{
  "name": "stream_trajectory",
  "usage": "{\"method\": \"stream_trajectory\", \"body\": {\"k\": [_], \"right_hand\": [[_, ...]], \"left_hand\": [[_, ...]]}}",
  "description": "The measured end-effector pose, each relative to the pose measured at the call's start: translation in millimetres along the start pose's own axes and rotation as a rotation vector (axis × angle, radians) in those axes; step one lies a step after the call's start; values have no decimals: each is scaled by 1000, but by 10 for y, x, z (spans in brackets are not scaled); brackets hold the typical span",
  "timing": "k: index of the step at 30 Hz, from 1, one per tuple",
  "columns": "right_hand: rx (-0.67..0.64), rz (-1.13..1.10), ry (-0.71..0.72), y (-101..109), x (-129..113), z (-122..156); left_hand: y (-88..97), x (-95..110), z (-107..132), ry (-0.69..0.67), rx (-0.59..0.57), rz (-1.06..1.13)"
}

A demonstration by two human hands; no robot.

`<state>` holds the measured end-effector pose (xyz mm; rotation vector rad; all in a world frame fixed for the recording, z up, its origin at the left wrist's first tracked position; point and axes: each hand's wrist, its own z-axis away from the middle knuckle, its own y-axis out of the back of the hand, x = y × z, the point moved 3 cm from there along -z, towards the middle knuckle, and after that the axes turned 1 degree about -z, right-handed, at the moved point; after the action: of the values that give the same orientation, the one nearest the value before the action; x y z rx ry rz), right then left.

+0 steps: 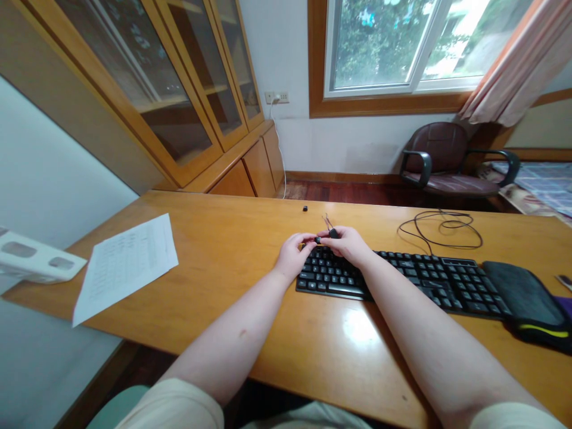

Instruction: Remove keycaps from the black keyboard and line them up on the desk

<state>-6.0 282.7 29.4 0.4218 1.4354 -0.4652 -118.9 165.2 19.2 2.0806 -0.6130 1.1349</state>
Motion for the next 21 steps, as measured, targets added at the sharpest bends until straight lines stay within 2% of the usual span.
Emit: {"method": "stream_trajectory", "body": {"k": [3, 8, 11, 13, 18, 21], "right_hand": [[31, 151, 15, 13, -25, -7], [125, 338, 122, 11, -60, -12], [193, 356, 128, 75, -103, -26], [267, 383, 114, 174, -177, -76], [346, 609, 119, 423, -400, -435], [352, 760, 124, 477, -391, -732]], "left_hand": [[6, 9, -1, 17, 13, 6], [15, -7, 6, 34, 42, 47], [49, -88, -1, 31, 118, 60], [81, -184, -16, 79, 190, 78], [129, -368, -64, 250, 298, 183], [132, -390, -72, 289, 308, 205]]}}
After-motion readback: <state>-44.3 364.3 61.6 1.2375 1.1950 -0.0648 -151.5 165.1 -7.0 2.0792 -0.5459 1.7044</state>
